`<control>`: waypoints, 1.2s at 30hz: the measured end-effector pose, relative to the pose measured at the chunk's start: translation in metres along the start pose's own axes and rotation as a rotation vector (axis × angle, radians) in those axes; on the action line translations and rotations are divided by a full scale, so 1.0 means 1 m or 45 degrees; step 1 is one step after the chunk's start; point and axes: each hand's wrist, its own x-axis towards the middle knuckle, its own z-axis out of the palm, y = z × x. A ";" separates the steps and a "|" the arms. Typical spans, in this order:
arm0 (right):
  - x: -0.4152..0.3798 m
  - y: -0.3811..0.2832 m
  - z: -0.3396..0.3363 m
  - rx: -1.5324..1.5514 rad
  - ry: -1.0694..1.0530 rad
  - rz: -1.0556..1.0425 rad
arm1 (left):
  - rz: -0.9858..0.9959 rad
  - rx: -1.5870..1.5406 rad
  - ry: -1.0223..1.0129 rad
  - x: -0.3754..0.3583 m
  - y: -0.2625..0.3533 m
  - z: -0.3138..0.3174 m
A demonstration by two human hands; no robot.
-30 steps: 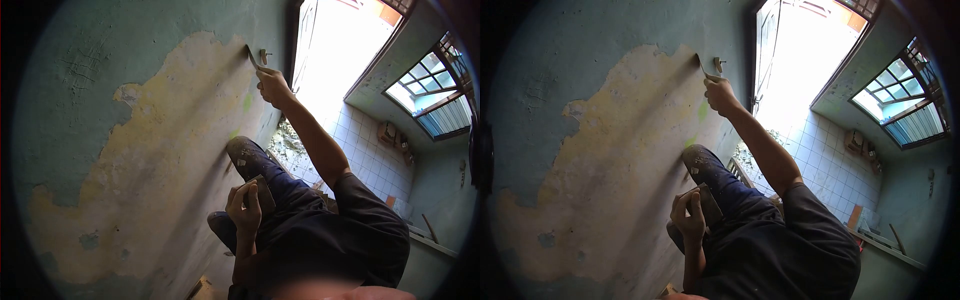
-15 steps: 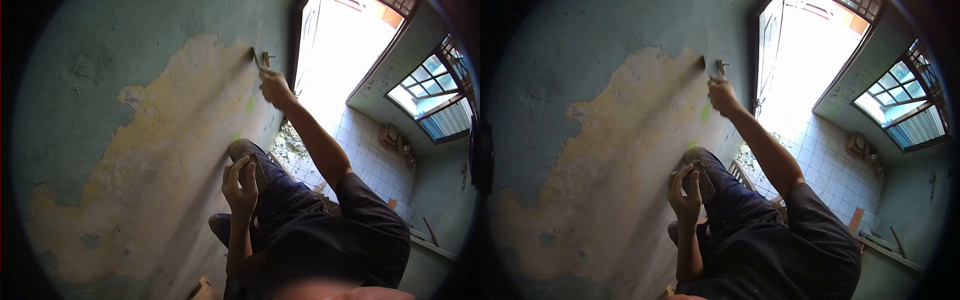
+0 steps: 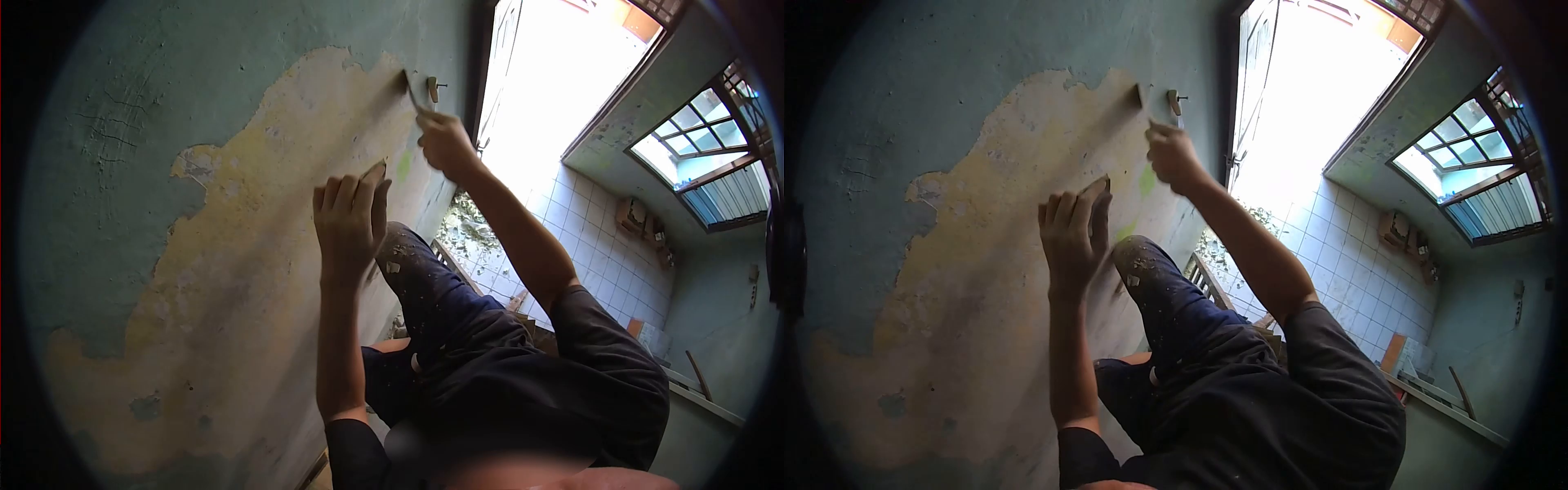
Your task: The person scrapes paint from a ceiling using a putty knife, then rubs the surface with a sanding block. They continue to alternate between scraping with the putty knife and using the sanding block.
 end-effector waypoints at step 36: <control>-0.015 -0.039 -0.003 0.261 -0.045 0.157 | 0.431 0.753 -0.159 0.034 -0.042 0.016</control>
